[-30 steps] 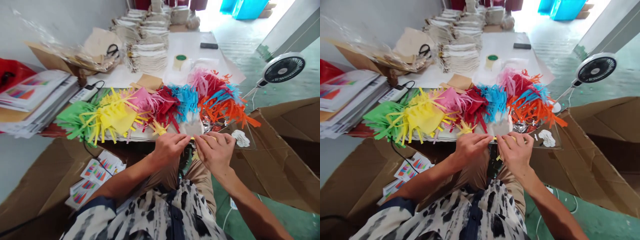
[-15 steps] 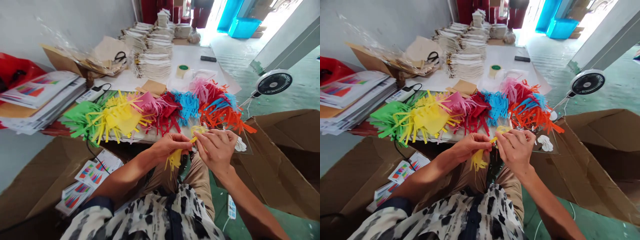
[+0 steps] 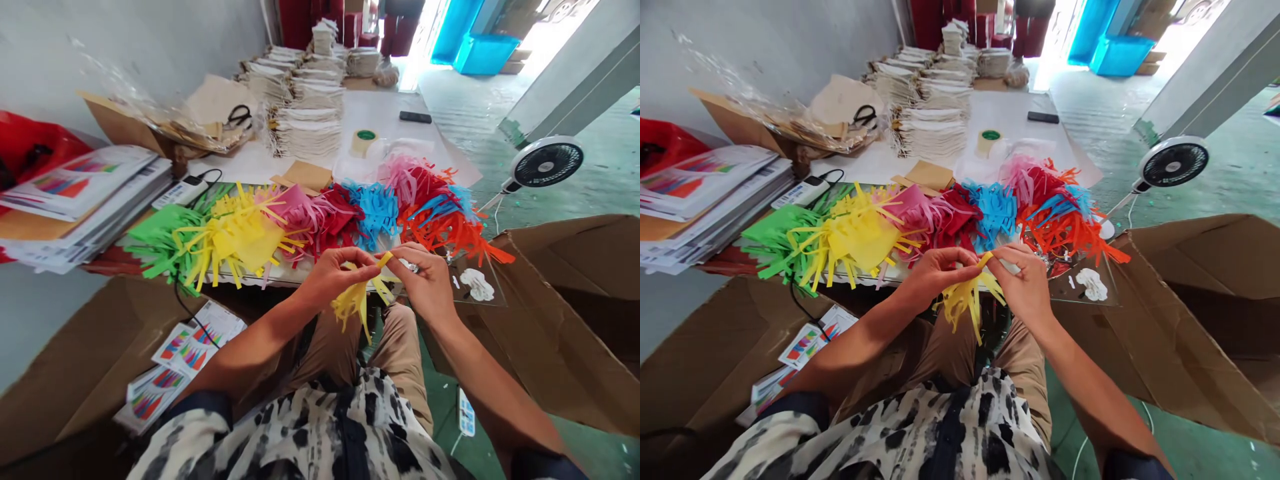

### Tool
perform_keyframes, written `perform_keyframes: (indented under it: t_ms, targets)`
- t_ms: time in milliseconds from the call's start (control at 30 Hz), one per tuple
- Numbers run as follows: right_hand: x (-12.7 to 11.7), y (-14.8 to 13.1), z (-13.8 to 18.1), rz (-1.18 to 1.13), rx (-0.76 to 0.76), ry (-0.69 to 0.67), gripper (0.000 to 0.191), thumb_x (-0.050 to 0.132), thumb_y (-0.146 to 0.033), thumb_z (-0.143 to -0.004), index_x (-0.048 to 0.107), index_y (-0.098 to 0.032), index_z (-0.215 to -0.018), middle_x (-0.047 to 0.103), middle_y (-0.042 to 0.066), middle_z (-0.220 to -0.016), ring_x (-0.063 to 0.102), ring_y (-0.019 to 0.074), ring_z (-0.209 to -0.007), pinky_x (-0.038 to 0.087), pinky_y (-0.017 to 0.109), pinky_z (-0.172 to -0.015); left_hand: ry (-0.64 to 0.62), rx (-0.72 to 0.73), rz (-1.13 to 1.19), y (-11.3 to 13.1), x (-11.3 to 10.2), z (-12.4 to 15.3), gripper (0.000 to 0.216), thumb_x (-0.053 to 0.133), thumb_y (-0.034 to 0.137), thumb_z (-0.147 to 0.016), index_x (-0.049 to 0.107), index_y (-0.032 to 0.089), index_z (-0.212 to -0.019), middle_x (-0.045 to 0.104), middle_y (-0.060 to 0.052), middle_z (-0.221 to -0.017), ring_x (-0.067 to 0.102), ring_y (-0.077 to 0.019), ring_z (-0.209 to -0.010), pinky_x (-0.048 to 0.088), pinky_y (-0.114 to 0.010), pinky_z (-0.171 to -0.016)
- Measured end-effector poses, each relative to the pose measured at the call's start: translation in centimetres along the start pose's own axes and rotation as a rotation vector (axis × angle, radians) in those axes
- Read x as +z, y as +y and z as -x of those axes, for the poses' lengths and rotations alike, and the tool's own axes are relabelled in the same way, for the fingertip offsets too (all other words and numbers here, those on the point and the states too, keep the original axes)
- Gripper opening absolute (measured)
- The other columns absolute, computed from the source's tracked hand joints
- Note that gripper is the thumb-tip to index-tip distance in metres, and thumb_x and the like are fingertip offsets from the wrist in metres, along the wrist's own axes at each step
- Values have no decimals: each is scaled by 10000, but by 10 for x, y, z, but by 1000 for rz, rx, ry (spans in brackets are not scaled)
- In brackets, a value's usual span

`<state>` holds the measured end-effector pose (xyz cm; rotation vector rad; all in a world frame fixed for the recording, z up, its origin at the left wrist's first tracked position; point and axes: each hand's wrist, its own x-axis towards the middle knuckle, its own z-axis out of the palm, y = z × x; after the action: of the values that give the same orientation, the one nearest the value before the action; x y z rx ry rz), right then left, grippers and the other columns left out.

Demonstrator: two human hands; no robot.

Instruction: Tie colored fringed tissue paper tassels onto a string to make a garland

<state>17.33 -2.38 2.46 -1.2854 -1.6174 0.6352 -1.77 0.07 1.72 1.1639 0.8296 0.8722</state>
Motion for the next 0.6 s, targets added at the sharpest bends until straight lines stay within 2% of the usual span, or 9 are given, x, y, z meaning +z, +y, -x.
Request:
perform_keyframes:
  t_ms: [67,100,167,267,400,500,600]
  targets:
    - [4,1,-8,-79,39,6,186,710,-373,-933,829,-266,-839,746,18,-911,680,199,-894,486,355,-821,27,121,-91,4,-1,-3,314,889,440,-770,753,158,-796,733,-64,-1084,661,-147,-965,494,-230,-787]
    - [6,1,-11,-106,39,16,183,718,-375,-923,827,-262,-829,743,19,-911,681,198,-896,489,353,-825,13,135,-79,4,-1,-5,319,875,449,-787,742,160,-798,730,-66,-1115,658,-150,-988,495,-236,-811]
    - [10,1,-17,-129,26,28,183,712,-356,-919,824,-260,-812,747,18,-897,682,195,-892,497,352,-836,-23,108,3,4,-2,-7,334,853,468,-813,720,162,-819,739,-56,-1047,659,-134,-914,493,-240,-798]
    - [16,-4,-23,-64,-21,50,167,682,-305,-931,835,-274,-872,769,15,-896,681,191,-879,507,360,-862,-16,54,89,0,-5,-10,360,859,483,-811,701,162,-855,733,-26,-884,621,-101,-734,463,-225,-689]
    - [23,-7,-34,16,-103,120,184,691,-247,-895,840,-300,-989,795,9,-954,690,199,-916,514,381,-909,7,42,134,-3,-12,-13,403,876,497,-790,672,161,-882,755,-32,-872,641,-105,-690,463,-225,-643]
    - [28,-1,-45,-139,-1,33,149,717,-274,-857,846,-281,-930,806,8,-915,704,188,-824,537,348,-809,29,69,137,-2,-20,-17,424,882,504,-783,651,163,-882,776,-49,-875,681,-127,-710,497,-238,-663]
    - [32,12,-67,-364,114,-188,170,781,-336,-797,850,-251,-928,811,21,-892,711,181,-749,540,310,-707,69,77,120,-2,-34,-22,411,900,486,-763,667,156,-842,782,-50,-861,694,-135,-725,508,-240,-682]
